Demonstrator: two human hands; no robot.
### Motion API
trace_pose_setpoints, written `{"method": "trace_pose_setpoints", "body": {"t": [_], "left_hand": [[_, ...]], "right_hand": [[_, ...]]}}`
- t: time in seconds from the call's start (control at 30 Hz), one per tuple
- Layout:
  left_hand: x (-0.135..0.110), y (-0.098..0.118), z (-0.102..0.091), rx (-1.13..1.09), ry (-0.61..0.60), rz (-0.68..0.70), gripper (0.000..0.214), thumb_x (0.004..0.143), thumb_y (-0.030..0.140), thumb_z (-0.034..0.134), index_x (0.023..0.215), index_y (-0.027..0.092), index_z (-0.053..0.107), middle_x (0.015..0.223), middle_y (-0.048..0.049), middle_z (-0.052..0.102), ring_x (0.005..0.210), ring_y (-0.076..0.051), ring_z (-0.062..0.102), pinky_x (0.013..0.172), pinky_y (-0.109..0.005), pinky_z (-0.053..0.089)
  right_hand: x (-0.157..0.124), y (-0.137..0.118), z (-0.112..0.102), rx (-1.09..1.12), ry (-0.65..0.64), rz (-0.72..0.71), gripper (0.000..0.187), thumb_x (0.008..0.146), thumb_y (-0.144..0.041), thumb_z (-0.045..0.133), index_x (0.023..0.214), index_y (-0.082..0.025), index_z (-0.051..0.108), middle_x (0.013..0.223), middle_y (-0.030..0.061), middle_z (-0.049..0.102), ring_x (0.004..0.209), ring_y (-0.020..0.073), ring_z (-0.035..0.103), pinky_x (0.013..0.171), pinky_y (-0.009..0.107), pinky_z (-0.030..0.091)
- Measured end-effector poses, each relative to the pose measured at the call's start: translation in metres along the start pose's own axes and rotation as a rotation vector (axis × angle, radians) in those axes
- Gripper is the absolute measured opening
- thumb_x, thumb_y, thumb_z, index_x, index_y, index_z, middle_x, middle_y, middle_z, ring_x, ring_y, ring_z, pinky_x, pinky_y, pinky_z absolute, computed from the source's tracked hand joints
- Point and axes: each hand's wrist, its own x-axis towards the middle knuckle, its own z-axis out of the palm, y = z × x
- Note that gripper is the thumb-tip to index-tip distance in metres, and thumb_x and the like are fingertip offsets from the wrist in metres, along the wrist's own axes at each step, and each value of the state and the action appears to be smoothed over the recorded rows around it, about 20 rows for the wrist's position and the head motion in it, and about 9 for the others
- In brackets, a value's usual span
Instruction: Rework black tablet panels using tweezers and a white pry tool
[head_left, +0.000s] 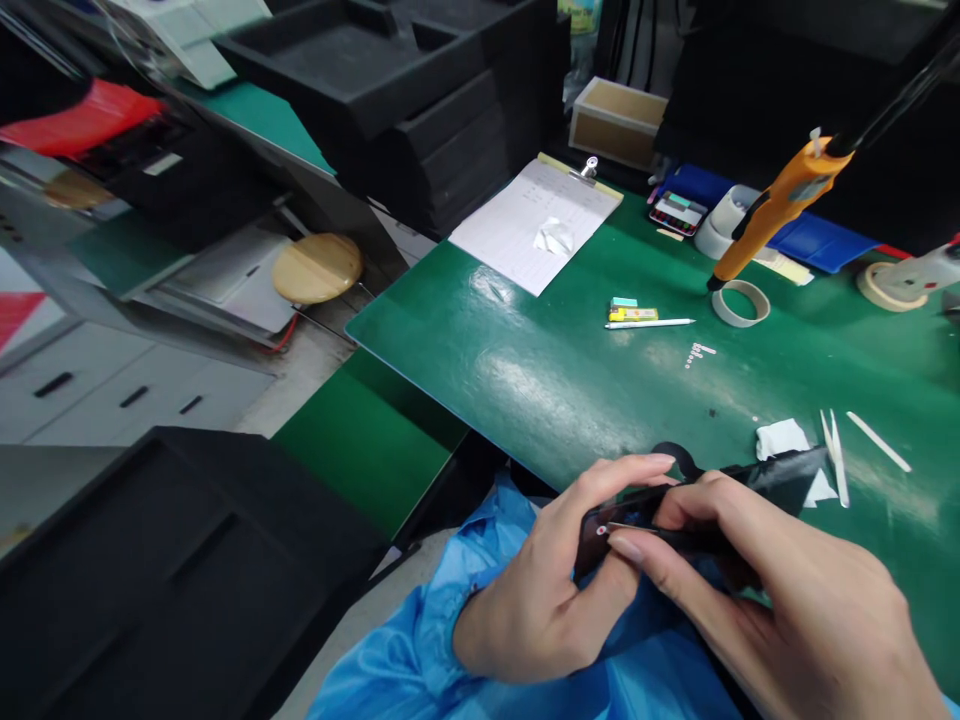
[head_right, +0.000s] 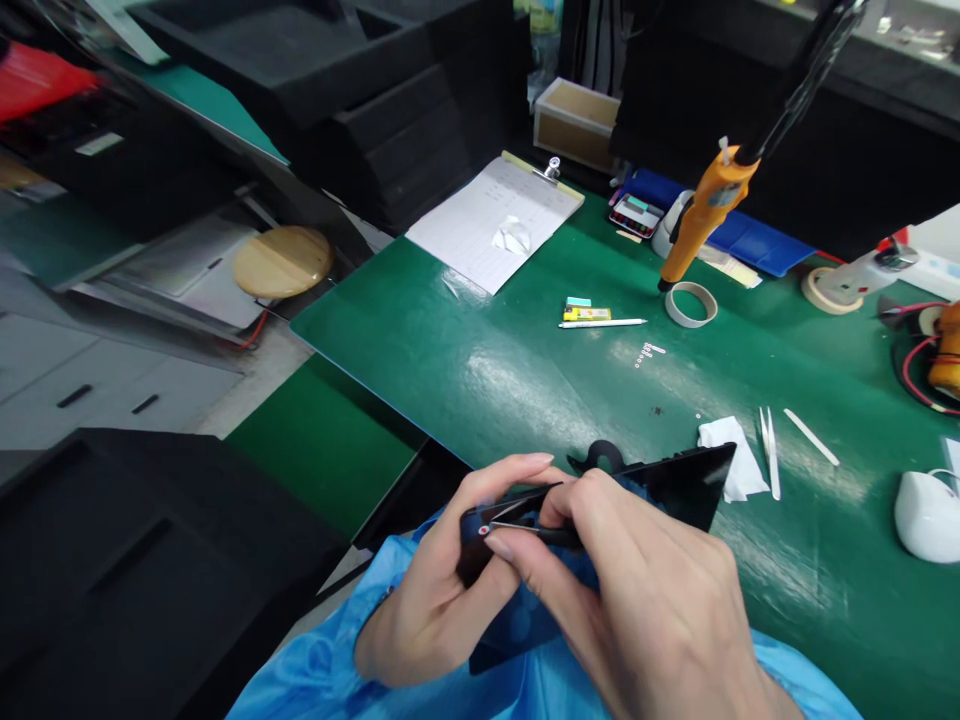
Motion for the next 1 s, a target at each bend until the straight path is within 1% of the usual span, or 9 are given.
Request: {"method": "trace_pose_setpoints", "body": {"t": [0.07, 0.17, 0.3, 0.37, 0.47, 0.63, 0.73, 0.9, 1.0], "left_hand": [[0.002, -0.001, 0.001, 0.025, -0.004, 0.052, 0.071, 0.118, 0.010, 0.062, 0.175, 0.050, 0.049, 0.166, 0.0026, 0.070, 0.152, -0.019, 0.069, 0.132, -0.029, 0.051], [0.006, -0.002, 0.002, 0.050, -0.017, 0.151, 0.066, 0.120, 0.013, 0.058, 0.178, 0.043, 0.047, 0.160, -0.0034, 0.071, 0.147, -0.021, 0.071, 0.130, -0.031, 0.055], [0.012, -0.004, 0.003, 0.097, -0.054, 0.235, 0.058, 0.125, 0.022, 0.050, 0.181, 0.038, 0.043, 0.157, -0.0097, 0.073, 0.142, -0.026, 0.074, 0.125, -0.040, 0.062], [0.014, -0.004, 0.003, 0.116, -0.073, 0.255, 0.058, 0.125, 0.022, 0.049, 0.181, 0.036, 0.043, 0.157, -0.0115, 0.074, 0.141, -0.028, 0.075, 0.124, -0.044, 0.063], [0.016, -0.004, 0.003, 0.111, -0.091, 0.256, 0.062, 0.121, 0.016, 0.053, 0.180, 0.034, 0.045, 0.159, -0.0124, 0.073, 0.143, -0.030, 0.074, 0.124, -0.046, 0.064], [0.016, -0.003, 0.003, 0.050, -0.086, 0.252, 0.065, 0.118, 0.010, 0.058, 0.178, 0.033, 0.050, 0.156, -0.0125, 0.073, 0.141, -0.027, 0.074, 0.123, -0.041, 0.063], [0.015, -0.001, 0.004, 0.029, -0.078, 0.225, 0.061, 0.119, 0.012, 0.058, 0.177, 0.031, 0.053, 0.155, -0.0133, 0.073, 0.139, -0.027, 0.075, 0.123, -0.041, 0.062], [0.014, 0.000, 0.005, 0.033, -0.069, 0.232, 0.052, 0.125, 0.027, 0.053, 0.176, 0.032, 0.055, 0.150, -0.0150, 0.075, 0.132, -0.030, 0.078, 0.115, -0.043, 0.067], [0.014, -0.002, 0.005, 0.051, -0.067, 0.224, 0.058, 0.121, 0.020, 0.055, 0.177, 0.034, 0.053, 0.148, -0.0137, 0.075, 0.130, -0.029, 0.078, 0.114, -0.042, 0.067]], "right_hand": [[0.000, 0.000, -0.003, 0.013, -0.013, -0.005, 0.027, 0.125, -0.048, 0.062, 0.105, -0.029, 0.059, 0.080, -0.0089, 0.067, 0.058, 0.0075, 0.068, 0.057, 0.020, 0.053], [0.001, 0.001, -0.006, 0.043, -0.016, -0.014, 0.024, 0.125, -0.045, 0.063, 0.107, -0.028, 0.059, 0.084, -0.0082, 0.068, 0.062, 0.0070, 0.069, 0.059, 0.018, 0.053], [0.006, 0.001, -0.007, 0.082, -0.005, -0.028, 0.025, 0.125, -0.044, 0.062, 0.106, -0.027, 0.058, 0.083, -0.0085, 0.067, 0.060, 0.0066, 0.067, 0.058, 0.017, 0.053], [0.009, 0.000, -0.007, 0.098, 0.008, -0.038, 0.028, 0.125, -0.046, 0.061, 0.104, -0.027, 0.057, 0.080, -0.0094, 0.065, 0.057, 0.0061, 0.064, 0.055, 0.016, 0.052], [0.012, 0.000, -0.007, 0.114, 0.015, -0.057, 0.029, 0.125, -0.045, 0.062, 0.102, -0.027, 0.057, 0.077, -0.0104, 0.063, 0.053, 0.0054, 0.060, 0.051, 0.015, 0.049], [0.009, 0.004, -0.009, 0.120, 0.008, -0.047, 0.027, 0.122, -0.040, 0.067, 0.100, -0.028, 0.057, 0.074, -0.0113, 0.062, 0.051, 0.0067, 0.056, 0.048, 0.016, 0.047], [0.006, 0.007, -0.008, 0.120, 0.017, -0.025, 0.026, 0.120, -0.041, 0.070, 0.101, -0.030, 0.057, 0.075, -0.0121, 0.061, 0.052, 0.0068, 0.057, 0.049, 0.016, 0.047], [0.006, 0.007, -0.003, 0.127, 0.043, -0.049, 0.027, 0.118, -0.039, 0.070, 0.098, -0.029, 0.055, 0.072, -0.0124, 0.057, 0.049, 0.0064, 0.053, 0.047, 0.016, 0.045], [0.009, 0.007, -0.004, 0.122, 0.047, -0.070, 0.029, 0.118, -0.035, 0.068, 0.094, -0.028, 0.054, 0.069, -0.0113, 0.055, 0.047, 0.0069, 0.049, 0.044, 0.017, 0.043]]}}
